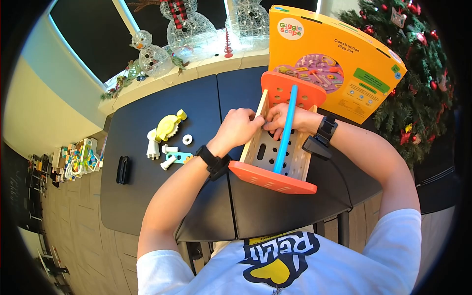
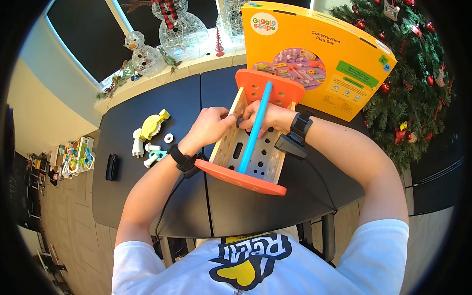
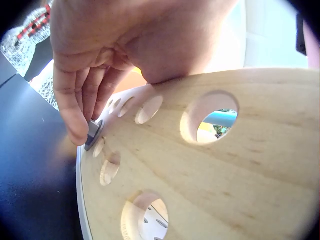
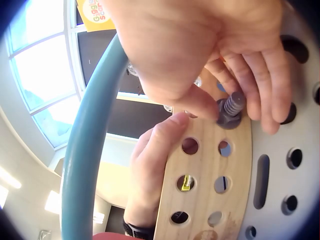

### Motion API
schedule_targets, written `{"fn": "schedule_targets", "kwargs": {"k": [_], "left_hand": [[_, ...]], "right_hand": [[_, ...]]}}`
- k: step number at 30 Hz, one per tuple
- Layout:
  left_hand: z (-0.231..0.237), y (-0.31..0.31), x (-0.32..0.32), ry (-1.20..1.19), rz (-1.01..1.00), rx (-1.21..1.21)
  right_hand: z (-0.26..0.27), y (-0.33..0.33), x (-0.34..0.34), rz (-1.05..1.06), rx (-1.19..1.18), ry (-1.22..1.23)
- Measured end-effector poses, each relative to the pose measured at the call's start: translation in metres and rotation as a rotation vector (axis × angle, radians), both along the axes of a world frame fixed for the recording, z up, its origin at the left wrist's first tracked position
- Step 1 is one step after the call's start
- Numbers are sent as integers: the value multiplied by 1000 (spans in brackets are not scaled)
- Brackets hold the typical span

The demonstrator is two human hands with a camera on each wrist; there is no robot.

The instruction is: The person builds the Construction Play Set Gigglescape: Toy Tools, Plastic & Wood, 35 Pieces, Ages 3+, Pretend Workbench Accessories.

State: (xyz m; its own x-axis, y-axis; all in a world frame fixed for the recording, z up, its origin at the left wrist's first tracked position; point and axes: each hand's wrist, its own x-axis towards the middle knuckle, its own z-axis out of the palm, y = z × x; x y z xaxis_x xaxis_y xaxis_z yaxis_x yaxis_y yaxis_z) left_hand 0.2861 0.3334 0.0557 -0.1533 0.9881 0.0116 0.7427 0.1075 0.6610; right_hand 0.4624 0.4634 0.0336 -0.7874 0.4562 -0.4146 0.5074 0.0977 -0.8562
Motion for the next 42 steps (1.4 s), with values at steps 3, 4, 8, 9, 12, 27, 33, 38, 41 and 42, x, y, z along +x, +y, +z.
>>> {"fn": "schedule_targets", "kwargs": {"k": [3, 4, 8, 9, 12, 27, 33, 38, 41, 42], "left_hand": [[0, 0, 0, -5, 4, 1], [-1, 0, 0, -4, 4, 0], [-3, 1, -1, 14, -13, 17], [-2, 1, -1, 14, -13, 12], [3, -1, 1, 21, -12, -2], [33, -71, -32, -285, -258, 392], [52, -111, -18, -219, -608, 236], [53, -119, -35, -117, -531, 258], [50, -121, -56, -96, -448, 271], [48, -122, -62, -95, -403, 281]], "right_hand": [[1, 0, 0, 28, 10, -9], [2, -1, 0, 31, 15, -16], [2, -1, -1, 52, 36, -45], [0, 0, -1, 56, 30, -45], [-1, -1, -3, 55, 12, -42], [99, -2, 76, 326, 762, 148], [101, 10, 85, -158, 1263, 414], [88, 0, 90, -144, 1075, 216], [90, -10, 93, -159, 1067, 83], [85, -10, 95, -156, 1129, 149]]}}
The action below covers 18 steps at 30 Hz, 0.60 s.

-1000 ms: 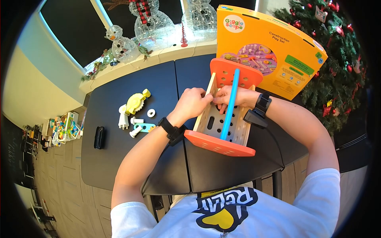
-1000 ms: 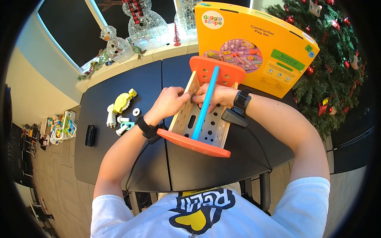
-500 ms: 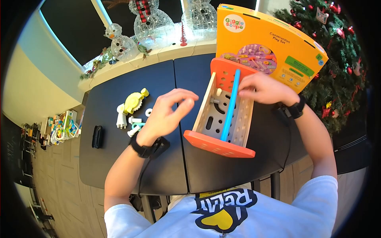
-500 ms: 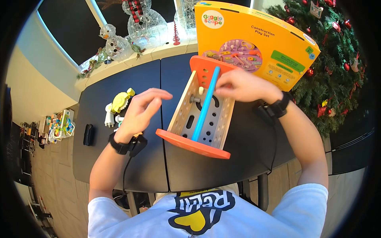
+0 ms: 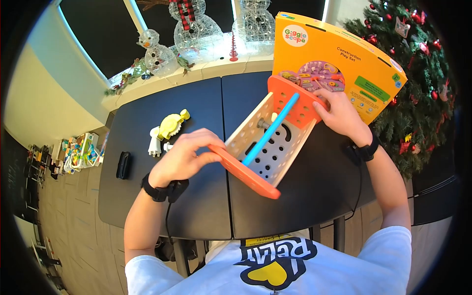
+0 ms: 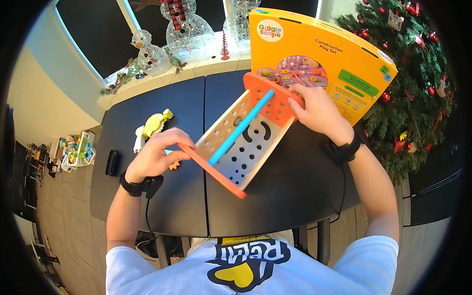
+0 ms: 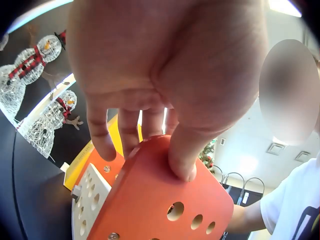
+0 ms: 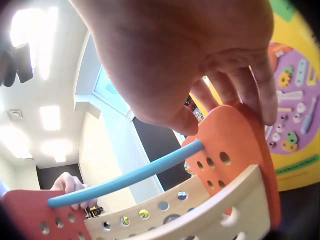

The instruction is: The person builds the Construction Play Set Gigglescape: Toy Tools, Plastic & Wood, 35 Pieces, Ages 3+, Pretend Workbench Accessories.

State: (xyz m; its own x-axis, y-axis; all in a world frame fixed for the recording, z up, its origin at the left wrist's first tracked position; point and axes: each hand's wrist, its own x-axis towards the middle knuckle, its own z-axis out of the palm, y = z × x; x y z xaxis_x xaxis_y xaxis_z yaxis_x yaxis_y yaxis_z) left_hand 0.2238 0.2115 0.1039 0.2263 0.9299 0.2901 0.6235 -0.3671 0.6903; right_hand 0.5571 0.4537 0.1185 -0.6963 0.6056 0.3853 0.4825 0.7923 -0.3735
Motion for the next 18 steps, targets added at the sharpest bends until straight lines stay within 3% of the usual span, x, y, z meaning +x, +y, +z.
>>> {"fn": "schedule_targets", "kwargs": {"k": [8, 11, 12, 15, 18], "left_hand": [[-16, 1, -36, -301, 147, -155], [-18, 2, -26, -506, 355, -263], [-19, 3, -26, -589, 439, -305], [-26, 9, -41, -765, 564, -666], [-33, 14, -31, -668, 634, -797]], "right_hand": [[8, -41, 9, -6, -182, 6], [8, -35, 15, 3, -411, 44], [-1, -24, 18, 6, -617, 161], [2, -12, 13, -102, -1034, 167], [-17, 2, 0, -143, -1235, 66]]}}
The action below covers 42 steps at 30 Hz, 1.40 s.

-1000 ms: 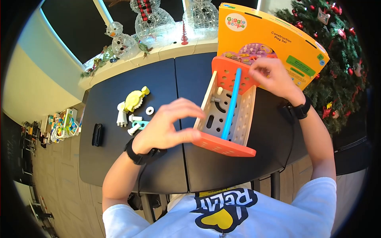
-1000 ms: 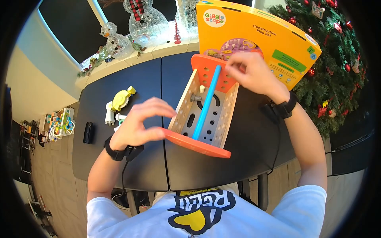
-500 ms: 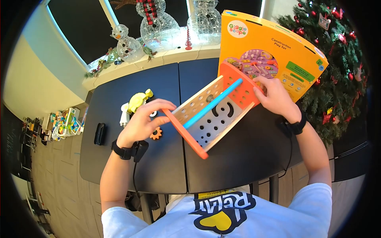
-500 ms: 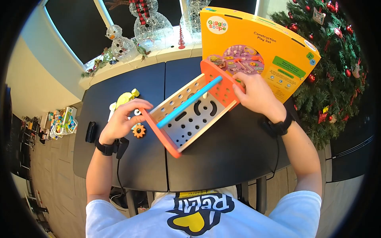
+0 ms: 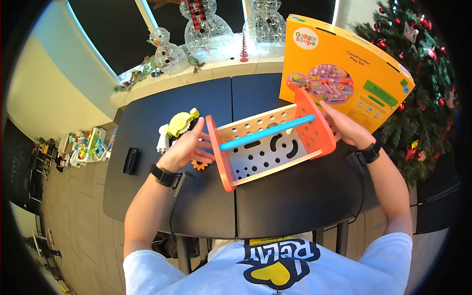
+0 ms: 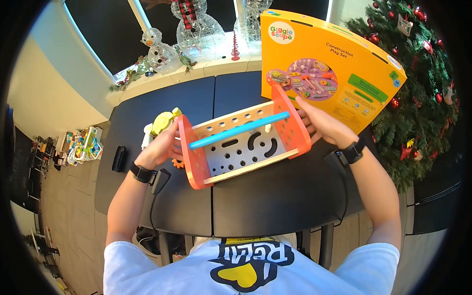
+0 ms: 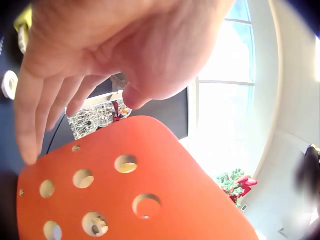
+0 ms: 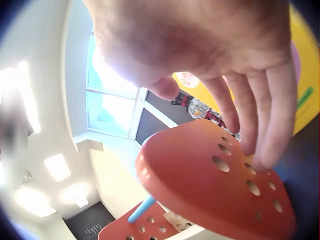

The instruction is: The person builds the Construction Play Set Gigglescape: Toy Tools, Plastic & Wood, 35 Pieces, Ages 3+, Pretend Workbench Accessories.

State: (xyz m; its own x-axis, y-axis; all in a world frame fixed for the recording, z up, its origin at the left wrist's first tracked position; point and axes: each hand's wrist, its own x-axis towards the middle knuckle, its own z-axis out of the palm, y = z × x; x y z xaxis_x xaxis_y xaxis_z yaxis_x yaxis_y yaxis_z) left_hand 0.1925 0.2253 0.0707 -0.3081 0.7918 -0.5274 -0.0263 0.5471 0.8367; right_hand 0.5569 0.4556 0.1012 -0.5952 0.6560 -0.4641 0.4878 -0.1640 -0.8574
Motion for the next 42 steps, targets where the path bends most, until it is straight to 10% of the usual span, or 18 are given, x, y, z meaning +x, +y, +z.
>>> {"fn": "schedule_targets", "kwargs": {"k": [20, 42], "left_hand": [[53, -12, 22, -59, -114, 692], [-6, -32, -7, 59, -261, 653]], "right_hand": [[13, -24, -12, -4, -129, 780], [-55, -36, -9, 12, 306, 517]]}}
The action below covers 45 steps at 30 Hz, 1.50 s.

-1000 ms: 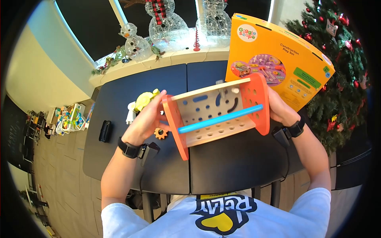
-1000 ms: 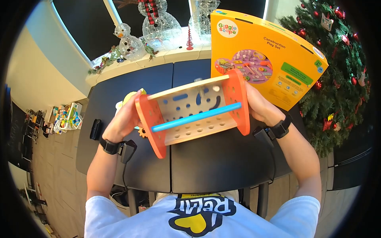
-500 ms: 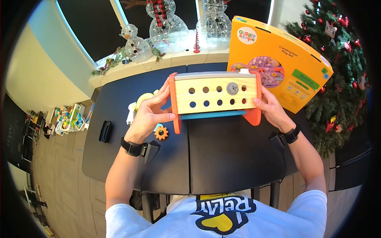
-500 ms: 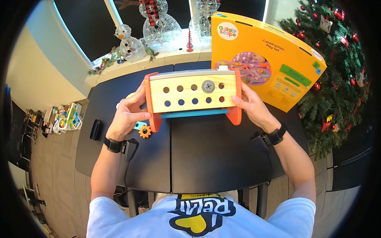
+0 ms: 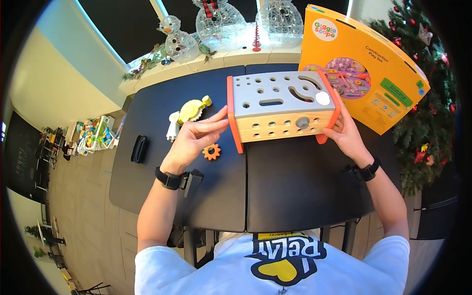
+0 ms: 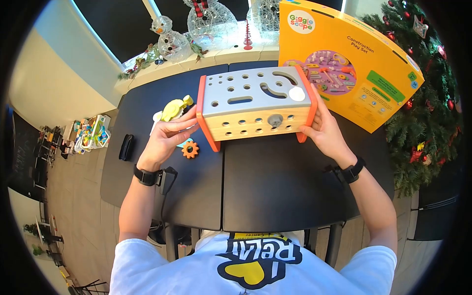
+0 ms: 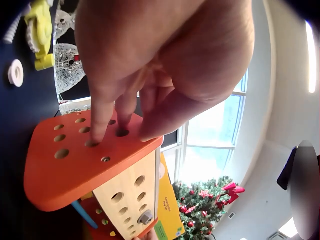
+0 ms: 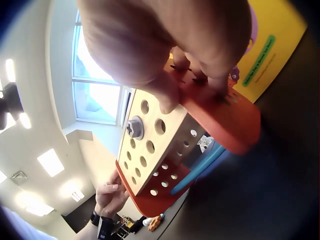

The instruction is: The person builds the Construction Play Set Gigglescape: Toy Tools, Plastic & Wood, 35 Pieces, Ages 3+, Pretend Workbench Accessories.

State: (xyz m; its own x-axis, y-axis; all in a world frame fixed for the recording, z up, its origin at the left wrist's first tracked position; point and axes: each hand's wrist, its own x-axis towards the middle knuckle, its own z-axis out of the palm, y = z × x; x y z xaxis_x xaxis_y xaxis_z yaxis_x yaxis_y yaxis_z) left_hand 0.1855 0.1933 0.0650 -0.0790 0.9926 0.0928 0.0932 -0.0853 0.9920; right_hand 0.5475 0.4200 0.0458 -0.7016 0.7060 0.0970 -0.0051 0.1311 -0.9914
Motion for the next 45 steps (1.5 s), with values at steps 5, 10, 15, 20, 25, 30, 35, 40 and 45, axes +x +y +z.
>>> {"fn": "schedule_targets", "kwargs": {"k": [5, 10, 15, 20, 25, 30, 35, 40, 45], "left_hand": [[15, -11, 9, 77, 14, 15], [33, -27, -7, 156, 180, -17], [20, -50, -43, 413, 491, -112], [-7, -62, -50, 972, 491, -206], [-32, -65, -50, 1129, 459, -293], [-52, -65, -56, 1160, 448, -306], [-35, -65, -41, 902, 538, -273], [7, -77, -13, 558, 568, -87], [51, -90, 22, 784, 469, 80]], "right_hand": [[15, 2, 3, 1, 135, 4], [60, -30, -25, -281, 875, -53], [74, -85, -71, 24, 1110, 94], [29, -126, -133, 471, 1016, -69], [-38, -149, -195, 417, 1192, -212], [-60, -158, -227, 300, 1406, -462], [-52, -147, -226, 432, 1309, -507], [-20, -148, -210, 398, 886, -209], [2, -147, -193, 260, 893, 71]]}}
